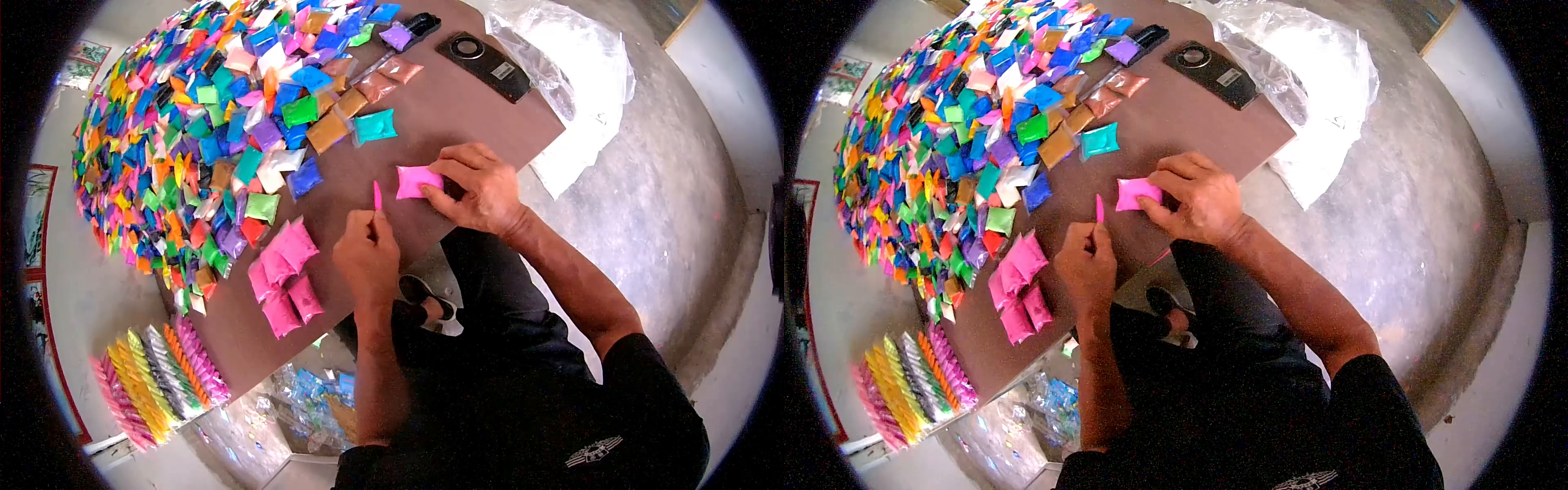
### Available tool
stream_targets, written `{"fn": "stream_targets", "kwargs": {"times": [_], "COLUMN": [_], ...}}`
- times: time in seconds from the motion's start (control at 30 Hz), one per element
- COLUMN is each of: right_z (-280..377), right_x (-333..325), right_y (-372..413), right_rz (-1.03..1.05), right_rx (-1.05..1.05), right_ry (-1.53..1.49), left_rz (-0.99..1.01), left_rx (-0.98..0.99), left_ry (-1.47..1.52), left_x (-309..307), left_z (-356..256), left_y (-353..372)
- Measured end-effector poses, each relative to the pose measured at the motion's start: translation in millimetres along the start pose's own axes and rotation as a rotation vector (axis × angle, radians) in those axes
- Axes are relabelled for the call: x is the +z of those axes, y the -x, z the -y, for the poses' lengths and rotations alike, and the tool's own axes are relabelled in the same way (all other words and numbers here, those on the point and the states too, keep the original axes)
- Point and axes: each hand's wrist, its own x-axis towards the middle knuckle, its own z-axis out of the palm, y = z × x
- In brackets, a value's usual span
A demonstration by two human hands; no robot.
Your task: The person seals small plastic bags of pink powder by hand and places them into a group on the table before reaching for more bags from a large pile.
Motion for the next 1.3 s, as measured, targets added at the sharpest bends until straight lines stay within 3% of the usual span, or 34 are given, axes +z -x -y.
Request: {"fn": "stream_targets", "kwargs": {"times": [0.13, 0.23, 0.37, 0.47, 0.63, 0.93, 1.3], "right_z": [0.1, 1.8, -1.2, -1.4, -5.9, -9.9, 21.7], "right_x": [-2.0, -3.1, -3.3, -5.0, -6.3, -5.9, -6.8], "right_y": [0.1, -1.5, -0.2, 0.1, 2.7, 5.0, 8.0], "right_rz": [0.011, 0.023, 0.026, 0.042, 0.049, 0.082, 0.15], "right_rx": [-0.001, -0.002, -0.007, 0.007, -0.026, -0.001, -0.05], "right_ry": [0.008, 0.0, -0.01, -0.073, -0.111, -0.214, -0.094], "left_rz": [-0.031, -0.012, 0.026, 0.04, 0.053, 0.153, 0.082], "left_rx": [0.037, 0.194, 0.083, 0.039, 0.177, 0.168, 0.143], "left_ry": [0.123, -0.047, -0.094, 0.099, 0.157, 0.175, 0.136], "left_x": [0.2, 11.1, -0.4, -6.0, -6.1, 3.4, -16.4], "left_z": [-15.3, -8.6, 0.7, -0.8, -7.6, -14.9, -9.8], "left_y": [7.2, 10.0, 4.4, 0.9, -9.3, -17.3, -7.8]}}
